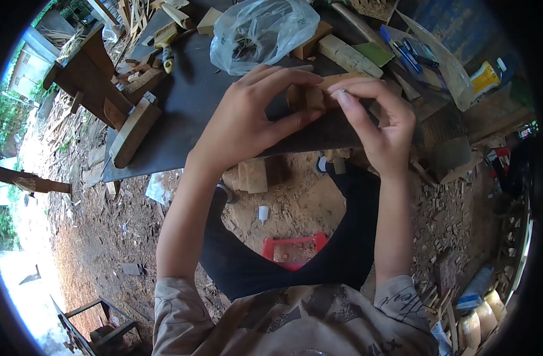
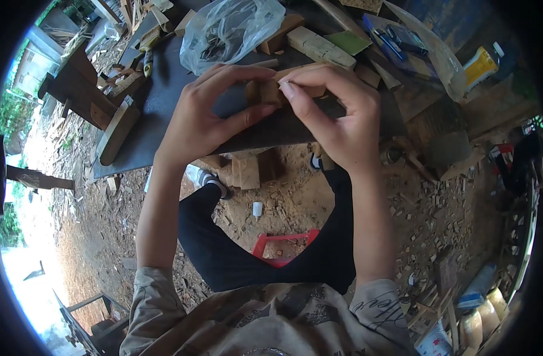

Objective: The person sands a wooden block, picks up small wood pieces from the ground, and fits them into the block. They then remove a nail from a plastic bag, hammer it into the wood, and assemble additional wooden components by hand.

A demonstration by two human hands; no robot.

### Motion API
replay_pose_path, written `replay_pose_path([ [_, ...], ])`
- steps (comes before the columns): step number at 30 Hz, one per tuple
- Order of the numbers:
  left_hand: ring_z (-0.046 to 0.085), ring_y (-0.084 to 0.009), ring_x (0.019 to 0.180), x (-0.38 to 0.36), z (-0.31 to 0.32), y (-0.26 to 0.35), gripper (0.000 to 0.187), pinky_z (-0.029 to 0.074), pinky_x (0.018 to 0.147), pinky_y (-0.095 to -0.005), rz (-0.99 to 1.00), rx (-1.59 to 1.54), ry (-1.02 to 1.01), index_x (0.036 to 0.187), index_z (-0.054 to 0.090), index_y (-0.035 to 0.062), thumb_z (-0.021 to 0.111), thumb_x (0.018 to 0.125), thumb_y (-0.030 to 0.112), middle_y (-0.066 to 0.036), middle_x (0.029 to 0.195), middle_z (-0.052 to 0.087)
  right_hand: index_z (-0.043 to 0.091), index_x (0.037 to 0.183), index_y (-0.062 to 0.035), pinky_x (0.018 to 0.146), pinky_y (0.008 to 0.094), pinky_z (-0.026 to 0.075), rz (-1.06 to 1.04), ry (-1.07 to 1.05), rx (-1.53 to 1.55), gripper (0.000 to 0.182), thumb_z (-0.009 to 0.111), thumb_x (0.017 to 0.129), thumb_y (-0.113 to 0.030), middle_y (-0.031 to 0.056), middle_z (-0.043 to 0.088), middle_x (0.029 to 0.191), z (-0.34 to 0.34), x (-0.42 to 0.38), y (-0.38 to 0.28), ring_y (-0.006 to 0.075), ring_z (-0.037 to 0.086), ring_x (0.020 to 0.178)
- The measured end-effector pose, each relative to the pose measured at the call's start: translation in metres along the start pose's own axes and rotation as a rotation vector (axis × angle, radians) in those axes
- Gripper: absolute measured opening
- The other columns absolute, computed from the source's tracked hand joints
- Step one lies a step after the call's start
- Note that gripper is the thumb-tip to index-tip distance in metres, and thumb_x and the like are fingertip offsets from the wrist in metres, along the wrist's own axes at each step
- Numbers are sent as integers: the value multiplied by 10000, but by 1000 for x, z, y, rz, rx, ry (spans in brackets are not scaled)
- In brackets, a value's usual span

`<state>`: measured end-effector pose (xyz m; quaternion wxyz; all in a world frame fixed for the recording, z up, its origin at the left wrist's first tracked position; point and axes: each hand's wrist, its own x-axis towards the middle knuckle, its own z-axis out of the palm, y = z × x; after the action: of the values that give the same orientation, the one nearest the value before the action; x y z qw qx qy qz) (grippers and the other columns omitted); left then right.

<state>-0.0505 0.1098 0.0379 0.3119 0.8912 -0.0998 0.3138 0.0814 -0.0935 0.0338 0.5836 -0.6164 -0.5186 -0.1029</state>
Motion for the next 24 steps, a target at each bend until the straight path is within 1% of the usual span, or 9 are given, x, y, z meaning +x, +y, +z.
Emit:
replay_pose_path([
  [2,756,-288,1170,-2,-2,4,459,565,1044,-414,-21,7,10,1302,780,60,909,873,162,-94,1279,806,796,1015,6,840,267,573,59,41,83,102,732,1042,-68,57,825,1001,1,-3,5,107,752,923],
  [3,760,-287,1162,-4,-2,4,455,571,1035,-414,-22,14,14,1292,787,60,912,867,163,-93,1268,810,793,1039,19,856,271,576,119,73,185,126,724,1062,-82,57,821,997,4,-2,1,114,751,928],
  [6,768,-285,1144,-5,-1,1,435,583,1013,-417,-6,24,12,1260,810,60,919,851,163,-89,1240,820,806,1054,21,861,269,575,183,54,255,142,703,1073,-76,72,819,1003,0,0,-2,127,755,935],
  [8,774,-286,1137,-4,-2,0,410,588,1004,-423,33,39,-9,1232,827,60,919,845,159,-88,1228,824,815,1062,16,852,272,573,180,50,185,128,724,1061,-74,80,818,1008,1,0,-3,125,751,931],
  [9,768,-304,1082,-1,1,0,283,616,943,-410,116,42,56,1130,833,54,887,870,151,-93,1162,818,819,1065,13,847,273,572,176,48,151,122,734,1055,-73,84,818,1010,2,1,-4,125,748,929],
  [12,774,-299,1149,-1,0,2,353,589,996,-422,68,19,22,1189,847,53,906,851,135,-93,1217,826,828,1072,4,834,276,571,112,0,83,96,777,1025,-62,79,818,1009,-1,4,-5,120,744,922],
  [13,764,-298,1153,-2,1,2,350,587,993,-421,39,-3,21,1175,848,55,914,842,137,-92,1236,813,833,1090,-3,825,271,566,142,-6,73,110,813,997,-57,67,821,1010,-3,2,-2,109,739,915],
  [19,743,-289,1139,-1,-3,8,347,583,978,-424,17,48,13,1146,850,69,934,817,140,-92,1244,782,815,1153,-10,877,273,583,220,74,113,159,806,1022,-100,60,834,1054,1,-1,-2,105,758,933],
  [24,753,-290,1092,-1,0,6,356,589,960,-422,10,19,42,1150,846,64,940,819,154,-97,1178,793,774,1235,2,889,286,601,231,62,164,215,767,1061,-124,90,838,1061,1,0,-3,133,791,968],
])
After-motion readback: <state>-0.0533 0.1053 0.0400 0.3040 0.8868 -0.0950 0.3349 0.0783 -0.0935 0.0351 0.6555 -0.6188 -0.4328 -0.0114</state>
